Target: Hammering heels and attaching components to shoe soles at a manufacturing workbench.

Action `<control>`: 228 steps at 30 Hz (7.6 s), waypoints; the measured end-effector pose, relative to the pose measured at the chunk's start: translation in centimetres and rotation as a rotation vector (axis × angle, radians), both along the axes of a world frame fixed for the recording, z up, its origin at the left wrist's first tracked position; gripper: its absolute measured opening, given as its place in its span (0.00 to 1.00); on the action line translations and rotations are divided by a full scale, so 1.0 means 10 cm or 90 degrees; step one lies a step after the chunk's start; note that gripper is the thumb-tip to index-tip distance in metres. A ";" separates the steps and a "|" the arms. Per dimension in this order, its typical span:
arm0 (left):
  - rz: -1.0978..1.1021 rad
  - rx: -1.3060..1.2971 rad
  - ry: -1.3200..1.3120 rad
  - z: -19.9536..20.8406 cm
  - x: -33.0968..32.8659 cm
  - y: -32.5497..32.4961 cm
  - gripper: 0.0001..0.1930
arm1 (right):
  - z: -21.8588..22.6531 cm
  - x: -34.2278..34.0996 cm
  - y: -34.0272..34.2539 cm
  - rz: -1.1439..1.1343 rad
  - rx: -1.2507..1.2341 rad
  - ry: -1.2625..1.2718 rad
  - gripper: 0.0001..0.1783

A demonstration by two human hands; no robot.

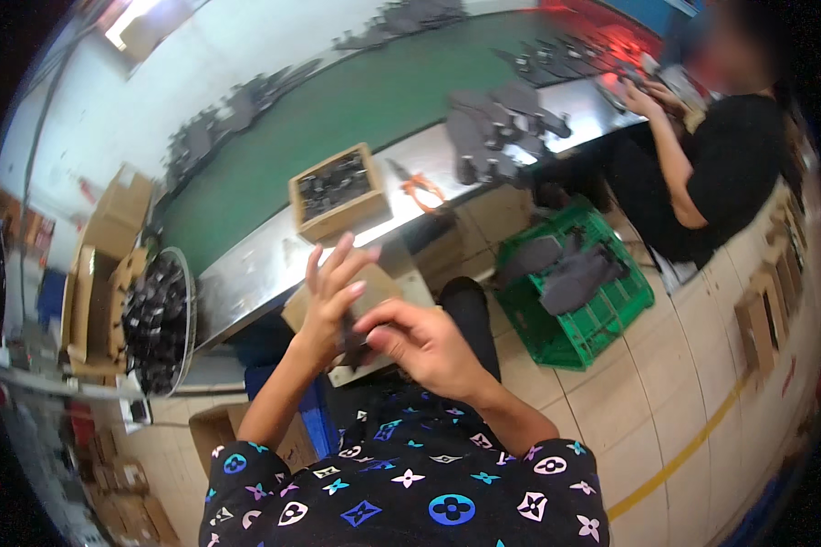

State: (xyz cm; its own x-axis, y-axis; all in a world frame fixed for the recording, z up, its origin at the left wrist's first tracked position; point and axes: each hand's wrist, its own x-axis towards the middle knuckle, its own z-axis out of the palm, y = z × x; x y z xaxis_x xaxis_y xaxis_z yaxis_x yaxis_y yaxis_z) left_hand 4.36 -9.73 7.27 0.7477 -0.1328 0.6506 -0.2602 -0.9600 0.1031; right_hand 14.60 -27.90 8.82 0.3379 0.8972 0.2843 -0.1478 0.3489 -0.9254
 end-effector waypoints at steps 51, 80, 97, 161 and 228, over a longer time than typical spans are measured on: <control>0.423 -0.163 0.389 -0.77 0.84 0.05 0.14 | -7.54 0.78 -0.40 -0.501 -0.774 -0.087 0.17; 0.298 -0.034 0.739 -0.41 0.75 0.62 0.14 | -8.47 -1.27 -0.34 -0.444 -0.699 0.038 0.19; 0.394 -0.134 0.498 -0.57 1.05 0.01 0.10 | -5.88 1.24 -0.03 -0.403 -0.826 -0.241 0.22; 0.386 -0.303 0.161 -0.47 0.90 2.07 0.06 | -1.42 0.48 -0.34 -0.482 -0.256 -0.107 0.19; 0.282 -0.717 0.017 -0.77 -0.36 0.66 0.16 | -0.49 0.37 1.56 -0.025 -0.051 -0.560 0.13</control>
